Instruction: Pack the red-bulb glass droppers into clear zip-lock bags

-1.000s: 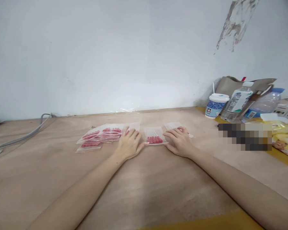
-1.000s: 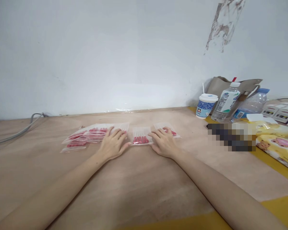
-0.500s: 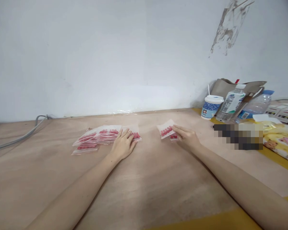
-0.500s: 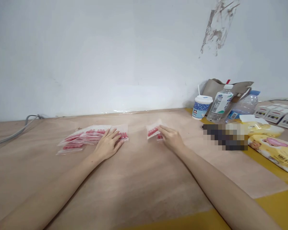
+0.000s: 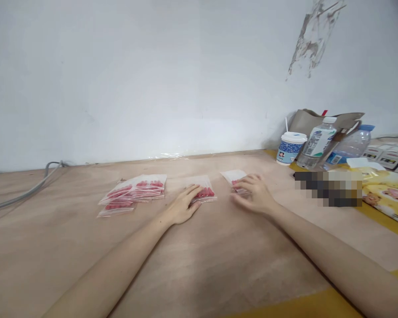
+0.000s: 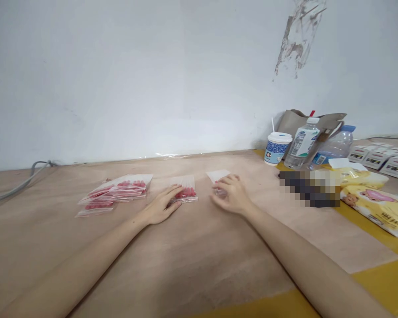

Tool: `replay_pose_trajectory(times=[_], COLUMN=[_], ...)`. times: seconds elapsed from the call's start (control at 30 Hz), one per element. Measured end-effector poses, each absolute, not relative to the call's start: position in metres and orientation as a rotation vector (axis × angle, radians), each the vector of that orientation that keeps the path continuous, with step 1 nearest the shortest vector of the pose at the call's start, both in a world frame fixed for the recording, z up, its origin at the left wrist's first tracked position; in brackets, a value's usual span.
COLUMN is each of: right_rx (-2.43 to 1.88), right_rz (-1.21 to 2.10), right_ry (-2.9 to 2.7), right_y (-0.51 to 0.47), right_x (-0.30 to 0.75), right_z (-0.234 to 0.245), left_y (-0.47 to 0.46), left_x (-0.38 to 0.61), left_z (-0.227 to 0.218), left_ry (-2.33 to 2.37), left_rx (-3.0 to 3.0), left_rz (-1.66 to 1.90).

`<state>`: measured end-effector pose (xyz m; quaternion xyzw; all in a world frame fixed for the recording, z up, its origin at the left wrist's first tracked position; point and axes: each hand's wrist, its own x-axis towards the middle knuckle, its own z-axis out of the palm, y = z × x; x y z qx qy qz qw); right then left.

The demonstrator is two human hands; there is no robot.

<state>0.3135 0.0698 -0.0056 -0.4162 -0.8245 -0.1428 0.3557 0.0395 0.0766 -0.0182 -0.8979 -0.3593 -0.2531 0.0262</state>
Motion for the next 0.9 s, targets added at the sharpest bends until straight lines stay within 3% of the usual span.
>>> replay_pose_trajectory(times=[0.33,0.9], right_rx=[-0.758,-0.744], right_rz=[-0.758,-0.705], right_ry=[-2.42,-2.329], right_y=[0.091,0.094], right_x=[0.266,0.265], right_z=[-0.016,-0.025], left_y=[0.074,0.097], left_x=[0.04,0.084], left_z=[-0.02,-0.023], left_ry=[-1.086,-0.714], left_rx=[-2.771,-2.541], left_rz=[-0.81,-0.617])
